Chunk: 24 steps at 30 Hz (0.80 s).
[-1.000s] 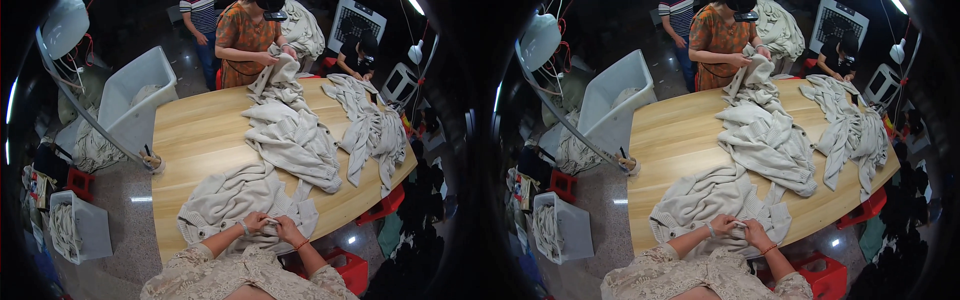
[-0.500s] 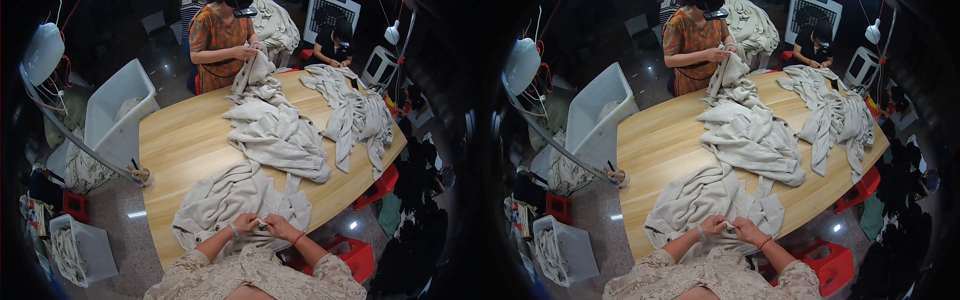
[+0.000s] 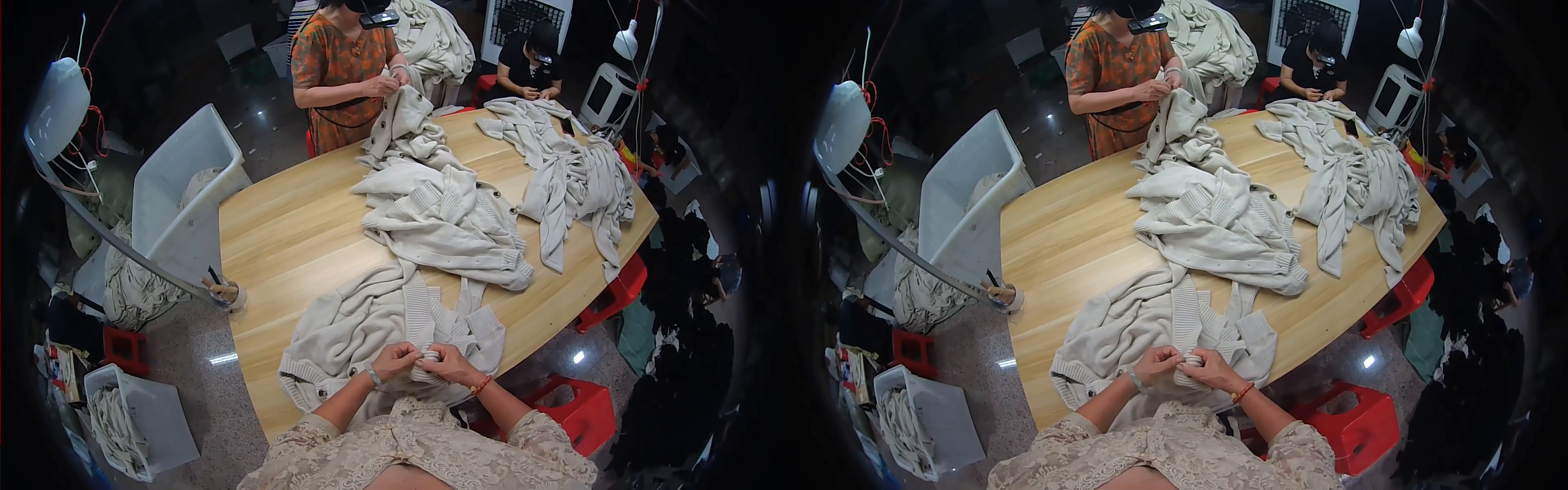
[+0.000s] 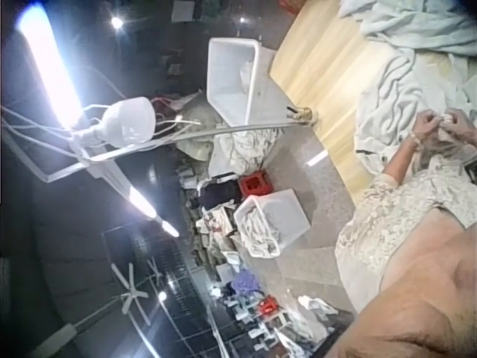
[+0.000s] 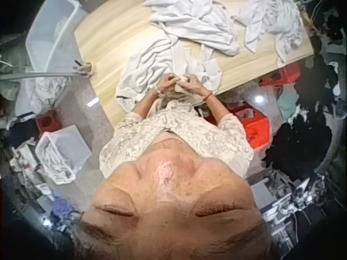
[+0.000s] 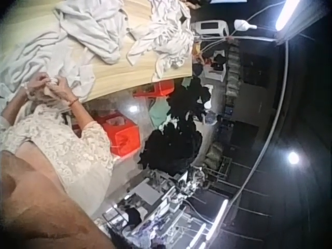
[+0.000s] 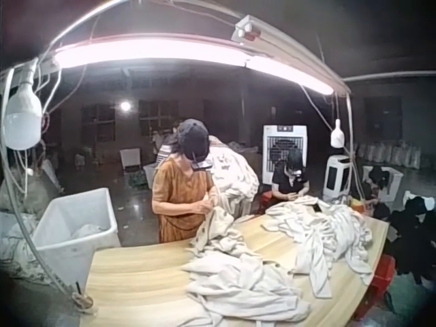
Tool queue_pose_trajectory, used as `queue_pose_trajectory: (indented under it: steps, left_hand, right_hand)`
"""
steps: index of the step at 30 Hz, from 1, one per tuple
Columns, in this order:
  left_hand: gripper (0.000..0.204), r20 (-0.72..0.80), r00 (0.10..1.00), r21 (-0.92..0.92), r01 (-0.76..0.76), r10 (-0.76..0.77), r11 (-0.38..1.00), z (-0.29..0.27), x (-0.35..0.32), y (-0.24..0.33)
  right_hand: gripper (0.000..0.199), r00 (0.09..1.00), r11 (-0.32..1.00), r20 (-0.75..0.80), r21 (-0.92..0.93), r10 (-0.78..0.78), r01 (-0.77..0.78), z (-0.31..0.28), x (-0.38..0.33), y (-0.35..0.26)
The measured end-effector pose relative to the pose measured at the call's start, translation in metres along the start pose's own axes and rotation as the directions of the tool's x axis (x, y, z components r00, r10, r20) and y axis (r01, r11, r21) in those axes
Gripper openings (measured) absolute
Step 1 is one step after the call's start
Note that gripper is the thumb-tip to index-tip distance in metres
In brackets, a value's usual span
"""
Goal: Trimming loose threads from sweaters using scissors.
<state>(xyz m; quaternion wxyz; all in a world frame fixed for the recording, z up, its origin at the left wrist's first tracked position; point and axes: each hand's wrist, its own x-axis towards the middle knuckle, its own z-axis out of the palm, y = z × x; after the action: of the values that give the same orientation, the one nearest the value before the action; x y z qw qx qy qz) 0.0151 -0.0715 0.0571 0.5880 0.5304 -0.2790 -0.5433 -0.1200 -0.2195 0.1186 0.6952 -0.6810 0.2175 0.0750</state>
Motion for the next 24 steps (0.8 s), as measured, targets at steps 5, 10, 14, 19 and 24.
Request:
queue_pose_trajectory:
  steps: [5,10,14,19,24]
  left_hand:
    - [0.017,-0.074,0.994,0.016,-0.080,0.081,0.997,0.003,-0.001,0.004]
    - [0.016,-0.125,0.985,0.050,-0.117,0.122,0.992,0.003,-0.004,0.005]
    - [0.018,-0.144,0.979,0.130,-0.130,0.148,0.983,0.001,-0.012,0.001]
    - [0.055,-0.109,0.900,0.752,-0.203,0.422,0.627,0.006,-0.036,0.020]
    - [0.061,-0.178,0.946,0.960,0.106,0.271,0.261,-0.023,-0.071,-0.007]
  right_hand:
    - [0.013,0.994,0.976,0.111,0.218,-0.022,-0.003,-0.004,0.009,0.016]
    - [0.016,0.988,0.937,0.148,0.350,-0.052,-0.003,-0.005,0.015,0.017]
    - [0.016,0.990,0.937,0.140,0.348,-0.029,-0.022,0.000,0.015,0.018]
    - [0.015,0.999,0.956,0.032,0.295,-0.023,0.013,-0.001,0.008,-0.002]
    - [0.024,0.989,0.766,-0.078,0.627,-0.123,0.144,-0.029,-0.002,-0.027]
